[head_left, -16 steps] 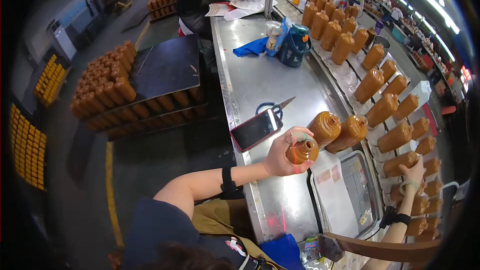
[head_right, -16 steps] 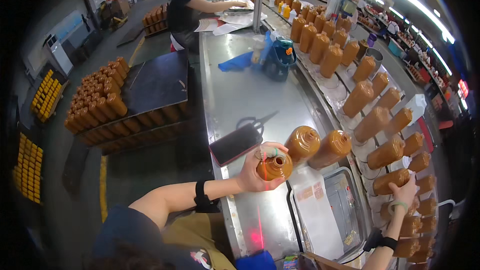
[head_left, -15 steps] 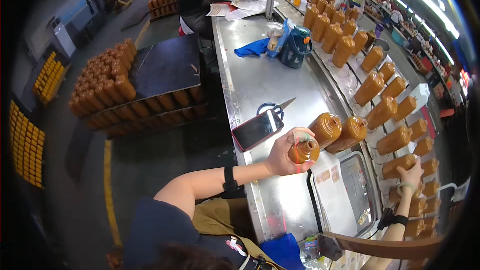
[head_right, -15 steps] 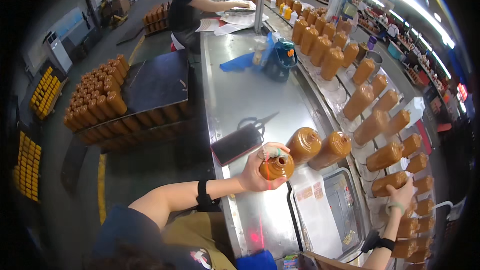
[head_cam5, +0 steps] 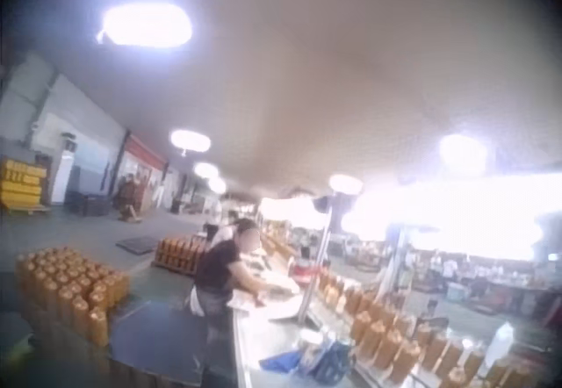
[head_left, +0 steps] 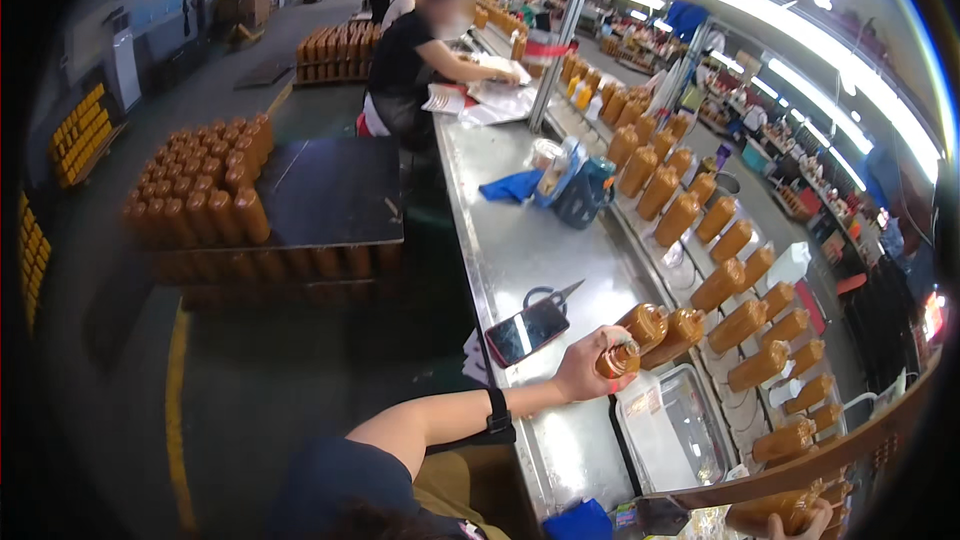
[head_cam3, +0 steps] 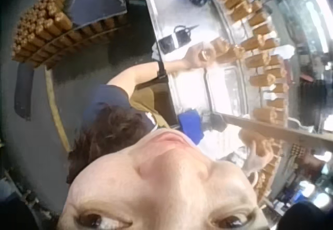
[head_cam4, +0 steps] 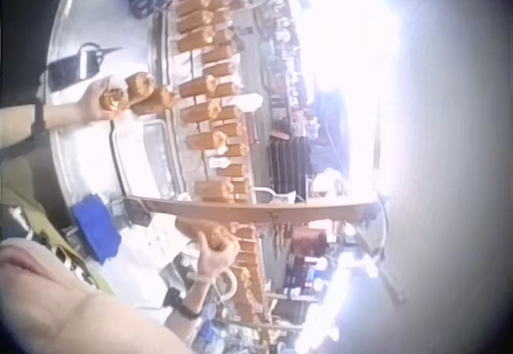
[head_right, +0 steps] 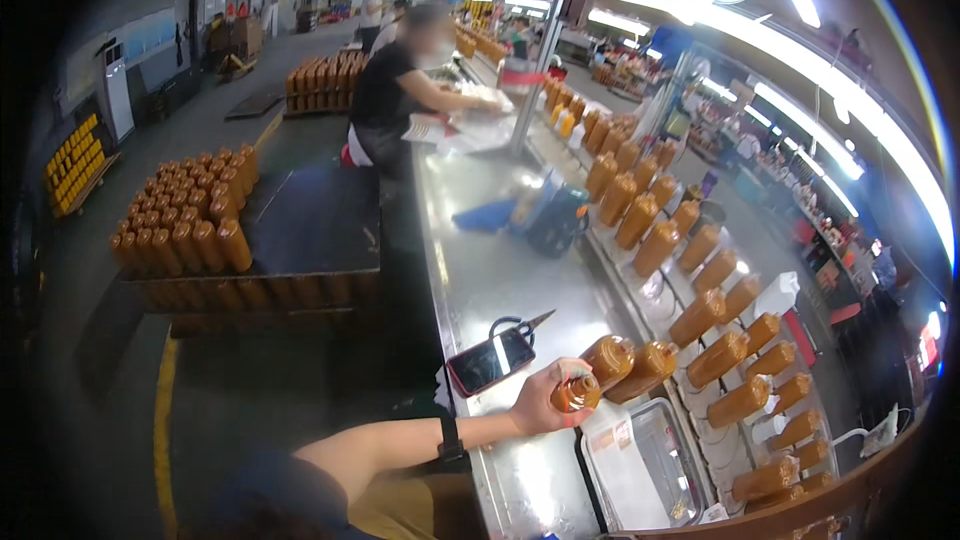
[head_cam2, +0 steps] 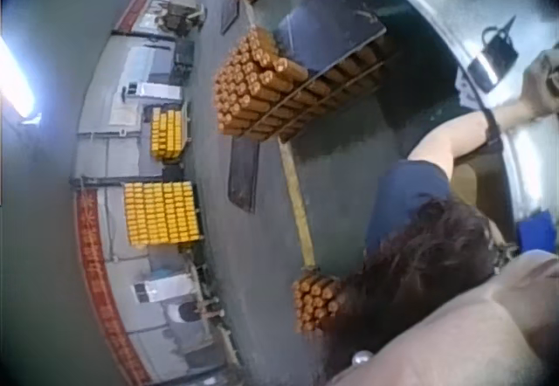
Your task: The recorder is manually applying adhesive labels to plastic bottles filled with a brown liquid in an industrial processing facility.
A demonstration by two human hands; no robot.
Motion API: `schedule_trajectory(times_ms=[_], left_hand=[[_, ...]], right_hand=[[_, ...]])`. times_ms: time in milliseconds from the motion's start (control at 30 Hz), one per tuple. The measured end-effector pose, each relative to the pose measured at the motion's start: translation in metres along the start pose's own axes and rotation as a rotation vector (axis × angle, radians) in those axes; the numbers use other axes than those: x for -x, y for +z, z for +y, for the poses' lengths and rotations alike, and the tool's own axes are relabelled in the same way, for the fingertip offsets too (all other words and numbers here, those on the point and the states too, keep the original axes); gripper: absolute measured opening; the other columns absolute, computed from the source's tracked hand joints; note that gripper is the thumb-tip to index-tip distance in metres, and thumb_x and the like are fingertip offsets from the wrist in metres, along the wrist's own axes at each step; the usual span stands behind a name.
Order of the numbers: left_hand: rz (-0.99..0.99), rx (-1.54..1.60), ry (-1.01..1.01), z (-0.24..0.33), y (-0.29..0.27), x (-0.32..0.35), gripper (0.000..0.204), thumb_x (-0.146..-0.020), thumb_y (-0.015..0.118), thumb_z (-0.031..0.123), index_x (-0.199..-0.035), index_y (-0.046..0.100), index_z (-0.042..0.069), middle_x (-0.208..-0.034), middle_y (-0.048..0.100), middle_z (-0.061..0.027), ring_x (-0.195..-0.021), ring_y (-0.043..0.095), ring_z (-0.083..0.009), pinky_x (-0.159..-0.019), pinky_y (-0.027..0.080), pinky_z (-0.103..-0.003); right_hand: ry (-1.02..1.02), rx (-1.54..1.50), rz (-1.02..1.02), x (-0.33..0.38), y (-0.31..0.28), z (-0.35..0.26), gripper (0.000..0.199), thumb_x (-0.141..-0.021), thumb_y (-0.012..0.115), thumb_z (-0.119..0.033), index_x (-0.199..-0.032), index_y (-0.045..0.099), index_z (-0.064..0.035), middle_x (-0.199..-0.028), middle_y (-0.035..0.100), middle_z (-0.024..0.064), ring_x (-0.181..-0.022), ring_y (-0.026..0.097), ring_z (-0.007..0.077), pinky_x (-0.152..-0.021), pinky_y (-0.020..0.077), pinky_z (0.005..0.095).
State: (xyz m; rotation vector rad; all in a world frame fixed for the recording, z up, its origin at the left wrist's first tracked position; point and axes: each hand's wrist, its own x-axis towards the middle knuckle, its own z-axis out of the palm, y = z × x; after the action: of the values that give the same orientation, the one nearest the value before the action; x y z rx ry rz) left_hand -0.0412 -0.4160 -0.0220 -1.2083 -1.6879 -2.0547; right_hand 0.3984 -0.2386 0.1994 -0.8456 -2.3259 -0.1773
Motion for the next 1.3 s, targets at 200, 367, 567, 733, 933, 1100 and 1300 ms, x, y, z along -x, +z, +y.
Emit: schedule_trajectory(times_ms=[200,367,567,733,933,1100,1300], left_hand=[[0.121,-0.105,0.039,0.037,-0.005,0.002,0.080,-0.080,0.088,0.023,-0.144,0.045,0.002,-0.137,0.053,-0.0175,-0.134,0.049,-0.0313,-0.114,0.039,-0.041],[-0.567,0.518,0.015,0.166,0.034,0.059,0.110,-0.075,0.093,0.034,-0.158,0.030,0.000,-0.157,0.040,-0.0201,-0.147,0.038,-0.0315,-0.123,0.027,-0.044],[-1.217,0.730,-0.274,0.222,0.047,0.109,0.109,-0.076,0.085,0.022,-0.162,0.022,0.001,-0.141,0.057,-0.0215,-0.126,0.062,-0.0319,-0.108,0.047,-0.038],[-1.287,0.710,-0.364,0.201,0.035,0.113,0.100,-0.085,0.082,0.032,-0.160,0.024,-0.001,-0.156,0.043,-0.0178,-0.146,0.040,-0.0281,-0.123,0.029,-0.041],[-0.966,0.654,-0.830,0.191,0.044,0.132,0.082,-0.100,0.071,0.036,-0.155,0.028,-0.006,-0.148,0.050,-0.0187,-0.135,0.051,-0.0232,-0.115,0.040,-0.037],[-0.975,0.644,-1.011,0.179,0.079,0.138,0.066,-0.109,0.053,0.039,-0.149,0.032,-0.009,-0.144,0.051,-0.0188,-0.134,0.051,-0.0211,-0.109,0.044,-0.033],[-0.970,0.624,-1.114,0.177,0.101,0.125,0.067,-0.109,0.054,0.040,-0.150,0.028,-0.007,-0.139,0.054,-0.0179,-0.127,0.055,-0.0197,-0.105,0.047,-0.032]], right_hand=[[0.318,0.012,-0.135,0.086,-0.067,-0.102,0.046,-0.070,0.096,-0.018,-0.106,0.073,-0.0027,-0.113,0.069,0.0134,-0.106,0.065,0.0292,-0.093,0.0525,0.0422],[0.325,-0.495,-0.180,0.126,-0.039,-0.115,0.046,-0.071,0.096,-0.008,-0.105,0.066,-0.0004,-0.102,0.062,0.0061,-0.095,0.061,0.0178,-0.081,0.0511,0.0296],[0.173,-0.609,-0.131,0.131,-0.002,-0.121,0.051,-0.081,0.078,-0.043,-0.094,0.059,0.0025,-0.108,0.061,0.0109,-0.093,0.054,0.0182,-0.084,0.0429,0.0304],[0.484,-0.716,0.022,0.148,0.016,-0.101,0.024,-0.095,0.071,-0.020,-0.094,0.060,0.0013,-0.096,0.062,0.0043,-0.079,0.045,0.0080,-0.075,0.0380,0.0223],[0.943,-0.891,-0.255,0.174,0.060,-0.149,0.055,-0.104,0.060,-0.016,-0.154,0.041,-0.0043,-0.108,0.066,0.0049,-0.091,0.057,0.0084,-0.082,0.0466,0.0238],[0.816,-1.150,-0.022,0.188,0.105,-0.161,0.068,-0.106,0.060,-0.025,-0.161,0.030,-0.0004,-0.140,0.060,0.0160,-0.125,0.058,0.0195,-0.105,0.0461,0.0328],[0.787,-1.087,-0.118,0.182,0.125,-0.134,0.055,-0.110,0.053,-0.028,-0.155,0.040,0.0017,-0.137,0.062,0.0124,-0.121,0.057,0.0152,-0.105,0.0456,0.0306]])
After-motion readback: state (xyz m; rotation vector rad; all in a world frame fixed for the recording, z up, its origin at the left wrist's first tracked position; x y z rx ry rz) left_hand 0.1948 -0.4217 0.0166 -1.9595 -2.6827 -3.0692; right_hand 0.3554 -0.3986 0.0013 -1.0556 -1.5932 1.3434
